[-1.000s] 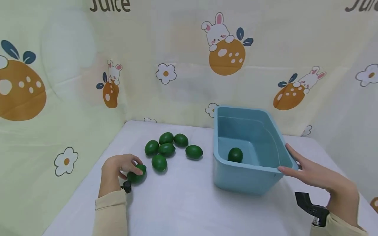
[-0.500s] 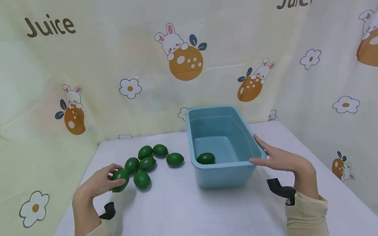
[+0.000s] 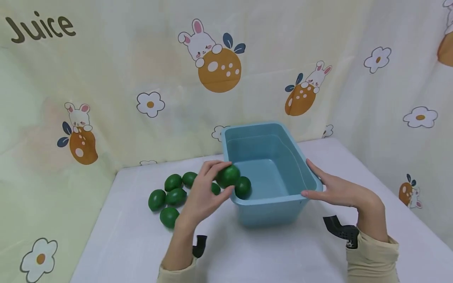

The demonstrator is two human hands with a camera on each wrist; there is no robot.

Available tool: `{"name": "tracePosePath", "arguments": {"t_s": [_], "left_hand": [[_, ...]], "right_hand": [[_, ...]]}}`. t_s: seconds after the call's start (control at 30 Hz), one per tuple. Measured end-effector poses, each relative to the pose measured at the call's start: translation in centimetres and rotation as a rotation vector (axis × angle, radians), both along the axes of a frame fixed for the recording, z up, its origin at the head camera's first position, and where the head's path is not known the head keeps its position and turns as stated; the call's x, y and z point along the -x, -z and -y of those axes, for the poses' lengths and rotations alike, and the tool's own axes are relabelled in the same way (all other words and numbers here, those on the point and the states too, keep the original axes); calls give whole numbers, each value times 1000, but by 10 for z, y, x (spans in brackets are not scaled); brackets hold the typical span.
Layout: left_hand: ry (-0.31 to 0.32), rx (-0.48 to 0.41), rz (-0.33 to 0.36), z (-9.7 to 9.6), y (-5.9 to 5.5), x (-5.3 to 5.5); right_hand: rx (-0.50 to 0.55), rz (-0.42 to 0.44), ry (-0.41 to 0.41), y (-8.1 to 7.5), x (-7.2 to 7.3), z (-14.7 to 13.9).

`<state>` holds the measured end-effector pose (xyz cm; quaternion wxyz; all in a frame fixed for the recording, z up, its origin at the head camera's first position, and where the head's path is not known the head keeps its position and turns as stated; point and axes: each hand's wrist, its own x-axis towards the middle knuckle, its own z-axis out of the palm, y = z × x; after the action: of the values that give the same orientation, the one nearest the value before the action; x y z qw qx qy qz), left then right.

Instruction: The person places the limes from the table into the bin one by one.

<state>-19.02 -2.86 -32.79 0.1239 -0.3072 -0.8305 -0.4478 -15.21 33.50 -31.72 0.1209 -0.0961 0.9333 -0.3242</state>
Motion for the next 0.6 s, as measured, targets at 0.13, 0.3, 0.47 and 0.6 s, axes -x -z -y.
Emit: {"name": "tracePosePath", "arguments": {"t_s": [0.13,0.3,0.47,0.6], "left_hand": [[85,-35,-17,-30,3,8],[47,-74,-67,-42,15,20],[-101,-141,-108,-39,23,37],[-262,-91,-70,-17,26,49]], "right_hand": [[2,-13,-12,1,3,2],[5,-10,-37,4,9,12],[-18,0,-36,2,9,11],[-39,13,-24,2,8,4]]}}
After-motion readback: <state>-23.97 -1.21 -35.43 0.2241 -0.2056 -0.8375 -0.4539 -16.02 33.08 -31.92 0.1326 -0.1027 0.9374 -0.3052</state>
